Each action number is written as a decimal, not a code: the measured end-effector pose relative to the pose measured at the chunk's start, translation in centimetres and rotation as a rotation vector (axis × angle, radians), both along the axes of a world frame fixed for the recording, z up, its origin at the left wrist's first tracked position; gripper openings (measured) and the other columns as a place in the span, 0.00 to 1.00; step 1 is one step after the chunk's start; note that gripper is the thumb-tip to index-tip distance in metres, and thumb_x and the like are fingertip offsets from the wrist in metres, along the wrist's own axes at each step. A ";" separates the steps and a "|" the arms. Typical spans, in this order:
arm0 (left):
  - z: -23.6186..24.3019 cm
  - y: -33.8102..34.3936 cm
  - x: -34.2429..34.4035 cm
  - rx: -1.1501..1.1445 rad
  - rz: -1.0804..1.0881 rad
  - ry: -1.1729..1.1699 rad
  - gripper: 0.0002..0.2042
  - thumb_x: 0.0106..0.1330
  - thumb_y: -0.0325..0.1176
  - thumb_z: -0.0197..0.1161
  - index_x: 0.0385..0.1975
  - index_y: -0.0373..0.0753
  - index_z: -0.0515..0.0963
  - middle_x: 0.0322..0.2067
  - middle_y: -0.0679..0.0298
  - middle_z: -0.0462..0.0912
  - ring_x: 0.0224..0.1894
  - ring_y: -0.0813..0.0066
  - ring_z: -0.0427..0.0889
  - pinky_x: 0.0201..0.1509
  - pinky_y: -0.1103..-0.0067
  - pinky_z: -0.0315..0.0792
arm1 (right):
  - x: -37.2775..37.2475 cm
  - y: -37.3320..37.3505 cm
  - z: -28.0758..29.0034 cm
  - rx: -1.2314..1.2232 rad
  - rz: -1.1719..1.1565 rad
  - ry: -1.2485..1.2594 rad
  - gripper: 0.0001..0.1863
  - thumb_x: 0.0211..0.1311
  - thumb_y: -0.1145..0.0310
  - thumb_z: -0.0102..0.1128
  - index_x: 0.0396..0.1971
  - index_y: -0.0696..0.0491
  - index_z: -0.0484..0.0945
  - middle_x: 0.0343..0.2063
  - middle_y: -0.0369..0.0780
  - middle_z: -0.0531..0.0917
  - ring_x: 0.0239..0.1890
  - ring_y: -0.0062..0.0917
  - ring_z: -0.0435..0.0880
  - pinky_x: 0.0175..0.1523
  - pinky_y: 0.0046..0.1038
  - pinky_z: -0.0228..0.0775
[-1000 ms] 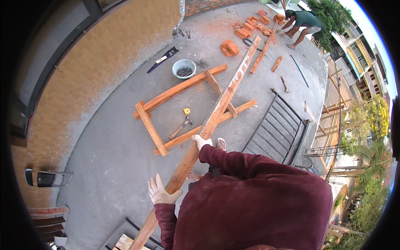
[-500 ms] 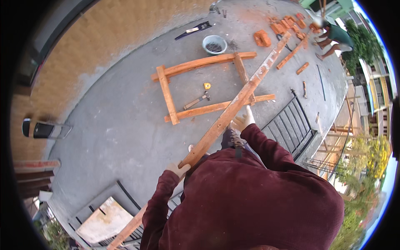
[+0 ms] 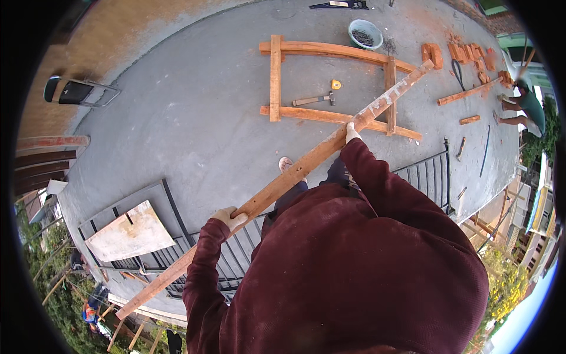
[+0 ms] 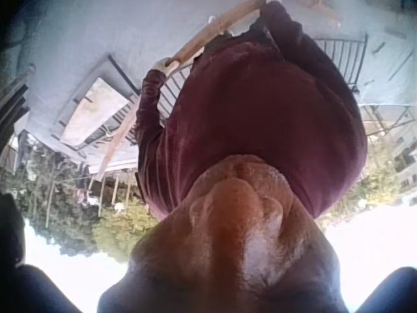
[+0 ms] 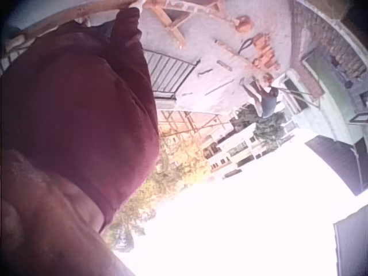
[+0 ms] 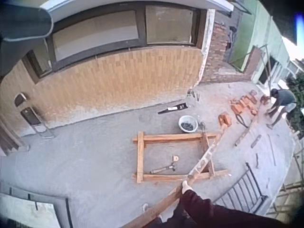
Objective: The person gathers nails from a bucket and places them on the floor. They then pick up a wooden plank, position it on a frame, and use a hand saw to cut the plank. The person continues to saw through the wood while seated on the floor.
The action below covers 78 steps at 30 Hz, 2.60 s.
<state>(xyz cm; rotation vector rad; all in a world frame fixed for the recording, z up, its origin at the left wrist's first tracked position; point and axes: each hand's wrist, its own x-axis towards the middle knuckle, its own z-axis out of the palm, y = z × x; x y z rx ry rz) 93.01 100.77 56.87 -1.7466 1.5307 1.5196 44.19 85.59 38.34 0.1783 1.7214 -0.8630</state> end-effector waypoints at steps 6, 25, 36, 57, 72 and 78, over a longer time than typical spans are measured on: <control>-1.0 0.8 1.7 -0.015 0.063 -0.015 0.39 0.64 0.72 0.49 0.49 0.36 0.80 0.40 0.48 0.85 0.47 0.54 0.84 0.50 0.64 0.73 | 2.1 -1.1 2.2 0.062 -0.011 -0.073 0.43 0.68 0.34 0.50 0.69 0.54 0.61 0.64 0.46 0.72 0.62 0.42 0.74 0.65 0.49 0.67; -7.4 -13.0 0.3 -0.229 0.083 -0.370 0.33 0.65 0.69 0.46 0.41 0.44 0.86 0.38 0.56 0.88 0.43 0.57 0.87 0.52 0.64 0.75 | 0.1 -6.0 0.3 -0.282 0.066 -0.416 0.43 0.68 0.39 0.55 0.65 0.61 0.59 0.63 0.49 0.70 0.66 0.45 0.68 0.68 0.45 0.68; -26.4 -8.2 8.6 0.152 0.136 -0.799 0.45 0.71 0.68 0.22 0.47 0.37 0.85 0.46 0.46 0.85 0.55 0.47 0.80 0.65 0.59 0.67 | 8.8 -7.0 -11.7 -0.010 0.035 -0.370 0.26 0.71 0.52 0.59 0.62 0.45 0.65 0.56 0.43 0.77 0.56 0.44 0.80 0.59 0.58 0.72; -44.1 -9.0 22.9 -0.076 0.403 -0.926 0.48 0.67 0.74 0.30 0.46 0.31 0.83 0.44 0.44 0.85 0.51 0.46 0.82 0.60 0.61 0.72 | 12.3 -10.2 -30.9 -0.116 1.479 0.118 0.30 0.68 0.45 0.58 0.54 0.56 0.72 0.34 0.50 0.86 0.41 0.50 0.86 0.44 0.48 0.80; -55.9 -10.6 25.8 -0.228 0.442 -0.908 0.45 0.66 0.75 0.30 0.27 0.37 0.85 0.33 0.45 0.85 0.44 0.44 0.83 0.55 0.57 0.70 | 3.9 -23.0 -37.3 -1.122 2.067 1.196 0.34 0.46 0.64 0.75 0.58 0.47 0.73 0.54 0.41 0.78 0.59 0.38 0.76 0.69 0.53 0.56; -59.9 -13.6 27.4 -0.318 0.486 -0.879 0.44 0.67 0.73 0.31 0.24 0.36 0.83 0.28 0.47 0.85 0.40 0.49 0.84 0.52 0.60 0.70 | 5.1 -23.0 -39.4 -1.171 2.021 1.300 0.35 0.44 0.63 0.75 0.57 0.45 0.73 0.51 0.39 0.79 0.56 0.36 0.77 0.65 0.48 0.60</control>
